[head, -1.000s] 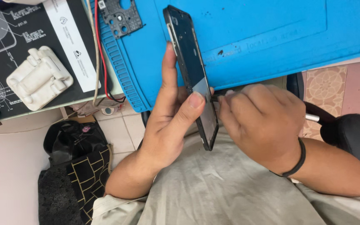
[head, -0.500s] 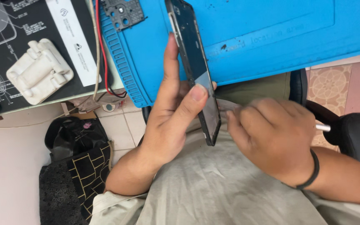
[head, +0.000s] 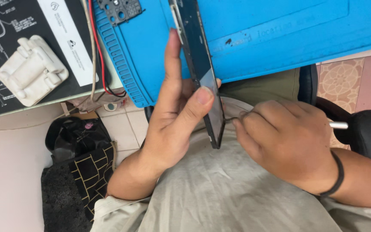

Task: The person works on a disassembled smartphone back cover at a repair bench. They pry and scrape old adhesive from the cover's edges with a small tool, then brush dust and debris off the cover's inner surface, turning it over to clean different areas.

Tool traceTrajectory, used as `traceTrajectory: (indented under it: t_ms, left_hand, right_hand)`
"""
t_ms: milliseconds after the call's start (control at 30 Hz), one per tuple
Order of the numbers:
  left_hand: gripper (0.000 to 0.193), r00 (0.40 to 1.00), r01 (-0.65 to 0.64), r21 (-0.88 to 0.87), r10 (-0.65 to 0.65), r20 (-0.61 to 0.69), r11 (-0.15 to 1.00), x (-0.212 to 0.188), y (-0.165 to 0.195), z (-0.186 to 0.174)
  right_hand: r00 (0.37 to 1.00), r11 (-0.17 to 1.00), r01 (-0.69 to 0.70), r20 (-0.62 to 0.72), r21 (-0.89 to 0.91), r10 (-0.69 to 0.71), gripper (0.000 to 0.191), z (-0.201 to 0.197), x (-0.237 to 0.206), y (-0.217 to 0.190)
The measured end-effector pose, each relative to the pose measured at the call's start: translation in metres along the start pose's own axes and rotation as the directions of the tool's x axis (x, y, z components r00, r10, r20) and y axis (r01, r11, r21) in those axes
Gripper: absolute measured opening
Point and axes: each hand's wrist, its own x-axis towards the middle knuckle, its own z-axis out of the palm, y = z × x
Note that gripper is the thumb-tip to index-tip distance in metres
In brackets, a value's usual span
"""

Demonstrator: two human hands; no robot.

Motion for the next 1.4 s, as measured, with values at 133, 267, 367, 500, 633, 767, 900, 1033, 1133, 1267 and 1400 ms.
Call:
traceTrajectory:
  t_ms: [133,267,367,500,633,767,900,1033,1133,1267,1400]
  left_hand:
    - [0.083,0.999,0.023,0.04,-0.022,-0.027,0.999,0.0,0.0,-0.001]
    - [0.083,0.999,0.039,-0.033,-0.04,-0.001,0.999,0.001,-0.001,-0.001]
    - [0.08,1.0,-0.007,-0.016,0.008,0.029,1.0,-0.001,-0.004,-0.003]
    - [0.079,0.998,-0.012,-0.176,0.022,0.056,0.984,-0.002,-0.01,-0.006]
    - [0.079,0.997,-0.026,-0.198,0.04,0.067,0.98,-0.001,-0.011,-0.007]
    - [0.08,1.0,-0.01,-0.167,0.014,0.028,0.986,0.001,-0.008,-0.003]
    - [0.086,0.995,0.1,-0.145,-0.101,-0.005,0.984,0.004,-0.003,-0.003]
    - [0.083,0.999,0.051,-0.162,-0.048,0.021,0.985,0.004,0.001,-0.003]
    - [0.087,0.991,0.125,-0.262,-0.132,-0.01,0.957,0.006,0.001,-0.002]
    - [0.084,0.998,0.063,-0.198,-0.061,0.017,0.978,0.006,-0.004,-0.002]
    - [0.084,0.998,0.023,-0.208,-0.01,0.062,0.978,-0.001,-0.013,-0.006]
  right_hand:
    - [0.991,0.998,-0.013,0.131,0.066,0.004,0.019,-0.007,0.005,0.009]
    - [0.943,0.957,-0.187,0.312,0.22,0.113,0.022,-0.013,0.011,0.02]
    - [0.844,0.869,-0.416,0.469,0.267,0.26,0.016,-0.017,0.015,0.025]
    - [0.961,0.953,-0.243,0.181,0.18,0.21,0.019,-0.02,0.019,0.027]
    - [0.989,0.984,-0.148,-0.012,0.101,0.15,0.02,-0.018,0.026,0.026]
    - [0.987,0.993,-0.103,-0.116,0.054,0.108,0.02,-0.005,0.036,0.025]
    - [0.99,0.993,-0.111,-0.086,0.045,0.115,0.022,0.005,0.038,0.023]
    - [0.992,0.994,-0.095,-0.083,0.056,0.099,0.02,0.008,0.037,0.02]
    - [0.992,0.989,-0.119,-0.029,0.088,0.122,0.02,0.007,0.037,0.018]
    - [0.993,0.994,-0.103,-0.047,0.024,0.104,0.023,0.006,0.039,0.015]
    - [0.998,0.997,-0.068,0.016,0.043,0.067,0.023,0.001,0.039,0.013]
